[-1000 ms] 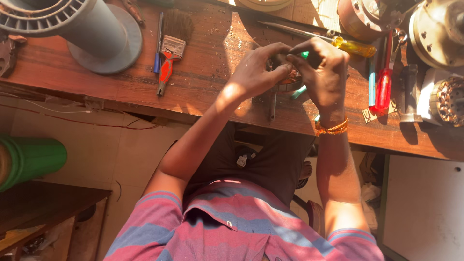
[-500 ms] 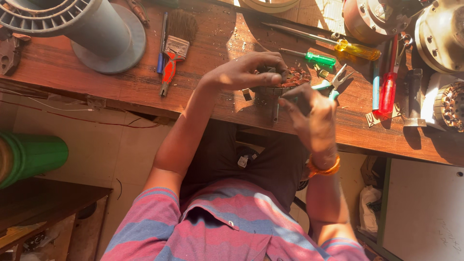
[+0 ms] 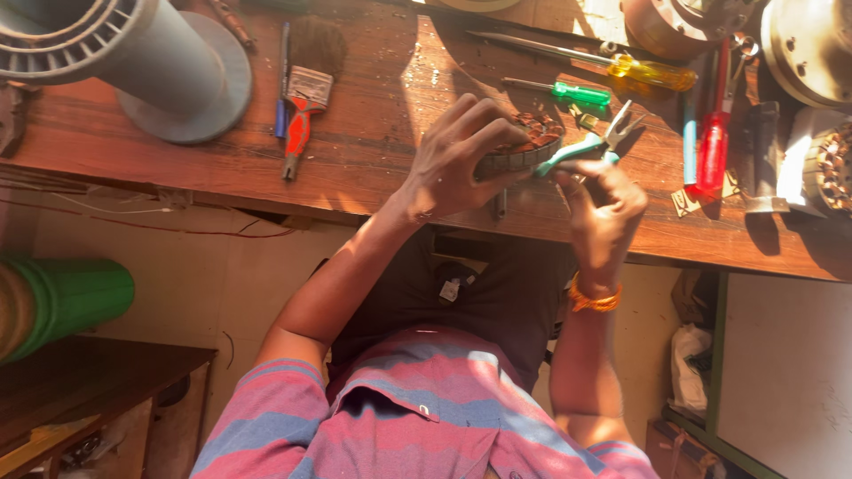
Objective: The person works at a cluttered workbench removing copper windings from an electric motor armature, pulling wire coils loose by hand and using pliers and a screwdriver to pry pieces free. They rotate the armature to reach different sections and set removed wire pieces aside on the bench.
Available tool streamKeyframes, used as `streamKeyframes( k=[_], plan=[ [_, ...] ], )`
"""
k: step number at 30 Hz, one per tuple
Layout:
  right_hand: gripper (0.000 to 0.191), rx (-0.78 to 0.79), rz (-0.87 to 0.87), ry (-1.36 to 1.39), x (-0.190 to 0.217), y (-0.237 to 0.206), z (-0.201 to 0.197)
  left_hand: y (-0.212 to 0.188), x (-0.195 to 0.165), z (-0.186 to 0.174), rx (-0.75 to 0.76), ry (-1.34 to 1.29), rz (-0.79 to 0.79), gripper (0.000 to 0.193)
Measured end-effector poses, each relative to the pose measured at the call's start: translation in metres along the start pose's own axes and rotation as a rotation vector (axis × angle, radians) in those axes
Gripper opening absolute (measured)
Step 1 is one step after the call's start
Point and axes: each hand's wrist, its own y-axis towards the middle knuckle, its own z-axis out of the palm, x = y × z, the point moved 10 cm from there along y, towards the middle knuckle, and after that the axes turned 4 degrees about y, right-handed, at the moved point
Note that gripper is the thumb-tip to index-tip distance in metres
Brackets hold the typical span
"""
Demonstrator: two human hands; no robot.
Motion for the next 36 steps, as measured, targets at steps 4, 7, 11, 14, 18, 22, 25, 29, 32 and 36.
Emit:
streamKeyframes(
  k=[4, 7, 11, 14, 18, 22, 25, 29, 32, 36],
  plan=[
    [0.012, 0.080, -0.162, -0.073, 0.037, 0.012, -0.004, -0.004, 0.002, 0.002, -0.033, -0.032, 0.003, 0.040],
    [0.014, 0.141, -0.287, -0.216, 0.062, 0.021, 0.005, -0.006, 0.002, 0.001, -0.039, -0.057, -0.002, 0.041],
    [0.013, 0.221, -0.349, -0.258, 0.075, 0.035, 0.026, -0.006, 0.003, -0.001, -0.001, -0.049, -0.005, 0.042],
    [0.012, 0.262, -0.337, -0.204, 0.076, 0.044, 0.031, -0.006, 0.004, -0.002, 0.014, -0.050, -0.001, 0.043],
    [0.012, 0.308, -0.156, -0.173, 0.060, 0.045, 0.023, -0.009, 0.006, -0.003, -0.004, -0.029, 0.007, 0.043],
    [0.014, 0.318, -0.037, 0.015, 0.051, 0.029, 0.015, -0.012, 0.007, -0.002, -0.029, 0.006, 0.020, 0.040],
    [0.015, 0.269, 0.114, 0.085, 0.036, 0.024, 0.008, -0.012, 0.007, -0.001, -0.066, 0.024, 0.035, 0.038],
    [0.012, 0.246, 0.141, 0.003, 0.033, 0.024, 0.005, -0.010, 0.007, 0.001, -0.085, 0.029, 0.025, 0.039],
    [0.010, 0.279, -0.004, 0.021, 0.051, 0.029, 0.013, -0.010, 0.006, -0.001, -0.086, 0.018, 0.018, 0.039],
    [0.010, 0.295, -0.134, -0.133, 0.067, 0.039, 0.024, -0.010, 0.005, -0.005, -0.099, 0.006, -0.001, 0.038]
  ],
)
